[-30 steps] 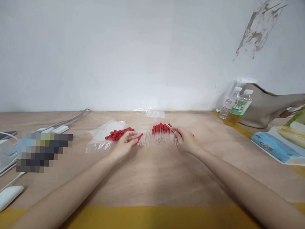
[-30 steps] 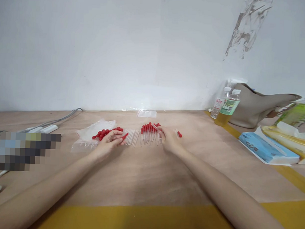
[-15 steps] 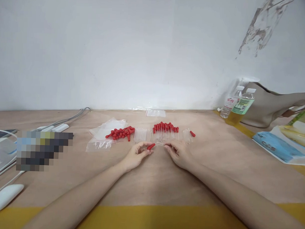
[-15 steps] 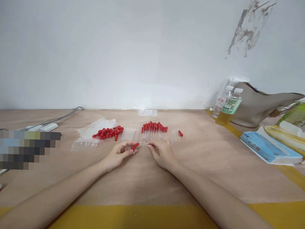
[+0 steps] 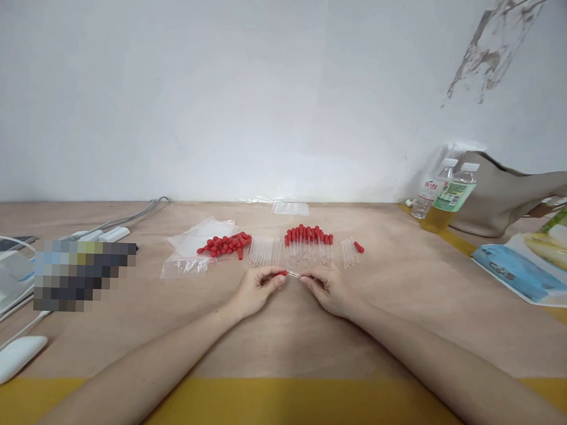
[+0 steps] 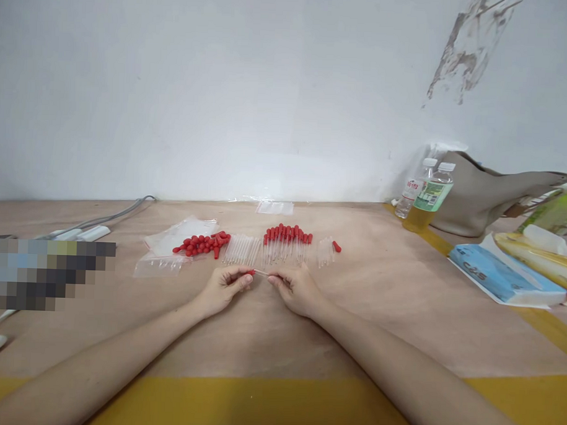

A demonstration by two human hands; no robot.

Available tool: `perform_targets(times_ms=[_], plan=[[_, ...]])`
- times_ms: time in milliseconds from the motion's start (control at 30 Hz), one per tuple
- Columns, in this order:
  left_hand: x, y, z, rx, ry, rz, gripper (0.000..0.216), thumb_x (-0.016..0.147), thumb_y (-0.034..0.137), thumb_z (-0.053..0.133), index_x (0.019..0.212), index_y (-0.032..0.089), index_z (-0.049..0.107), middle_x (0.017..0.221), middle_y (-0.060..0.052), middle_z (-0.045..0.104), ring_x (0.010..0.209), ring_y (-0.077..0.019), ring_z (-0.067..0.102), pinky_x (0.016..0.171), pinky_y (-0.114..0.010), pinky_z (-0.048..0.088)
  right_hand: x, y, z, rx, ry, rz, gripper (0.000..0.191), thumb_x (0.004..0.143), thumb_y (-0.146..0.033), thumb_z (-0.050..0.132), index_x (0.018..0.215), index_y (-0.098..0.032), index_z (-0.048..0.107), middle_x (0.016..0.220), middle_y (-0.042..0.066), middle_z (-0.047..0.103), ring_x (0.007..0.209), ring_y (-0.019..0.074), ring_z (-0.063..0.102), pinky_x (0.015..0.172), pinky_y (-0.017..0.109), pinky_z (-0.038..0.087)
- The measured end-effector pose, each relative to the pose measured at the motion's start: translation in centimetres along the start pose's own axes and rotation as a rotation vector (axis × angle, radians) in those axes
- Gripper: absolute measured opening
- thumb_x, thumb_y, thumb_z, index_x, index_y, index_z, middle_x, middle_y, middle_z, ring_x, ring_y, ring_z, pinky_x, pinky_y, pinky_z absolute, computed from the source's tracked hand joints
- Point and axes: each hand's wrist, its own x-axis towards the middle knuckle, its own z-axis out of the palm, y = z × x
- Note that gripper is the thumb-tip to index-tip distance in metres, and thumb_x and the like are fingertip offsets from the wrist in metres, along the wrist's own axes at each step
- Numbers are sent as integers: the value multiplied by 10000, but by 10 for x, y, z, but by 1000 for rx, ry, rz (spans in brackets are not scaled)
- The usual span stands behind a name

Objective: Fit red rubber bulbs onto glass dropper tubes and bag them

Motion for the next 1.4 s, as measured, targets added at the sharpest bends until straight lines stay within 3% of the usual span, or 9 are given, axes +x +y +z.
perform_targets(times_ms=[200, 367, 567, 733, 1100, 1400], plan=[[-4, 7, -2, 173, -57, 148, 207, 798, 308, 493, 851, 166, 634, 771, -35, 603, 702, -139, 525, 645, -244, 412, 2, 8, -8, -64, -129, -32, 243, 865, -304, 389, 889, -241, 623, 841, 9, 663, 739, 145, 575, 773, 336, 317], [-7, 8, -1, 261, -132, 178, 206, 818, 291, 462, 846, 180, 632, 771, -27, 602, 717, -133, 531, 662, -237, 406, 4, 11, -15, -217, -170, -144, 242, 867, -277, 388, 915, -264, 625, 828, 6, 656, 726, 141, 555, 704, 300, 285], [-8, 9, 1, 370, -98, 188, 232, 831, 307, 438, 830, 168, 623, 735, -26, 589, 672, -130, 518, 628, -238, 397, 3, 4, -19, -422, -134, -221, 262, 865, -244, 366, 819, -219, 623, 727, 15, 640, 615, 121, 511, 648, 295, 227], [-9, 13, 3, 423, -96, 254, 215, 835, 290, 434, 825, 161, 606, 741, -34, 573, 680, -133, 505, 644, -250, 398, 1, -1, -18, -425, -113, -280, 248, 843, -204, 370, 777, -193, 610, 662, 13, 625, 550, 105, 467, 635, 295, 203], [-10, 11, 2, 500, -128, 323, 223, 842, 288, 417, 847, 159, 599, 752, -49, 568, 681, -139, 502, 642, -260, 399, 3, -8, -12, -378, -202, -185, 306, 855, -237, 339, 618, -166, 519, 579, -1, 609, 479, 88, 411, 645, 293, 199], [-12, 12, 3, 477, -107, 338, 209, 832, 284, 445, 858, 163, 614, 754, -47, 574, 662, -133, 512, 626, -249, 401, 4, -13, -14, -320, -297, -113, 307, 873, -258, 331, 664, -183, 543, 613, -2, 600, 554, 110, 477, 709, 314, 256]])
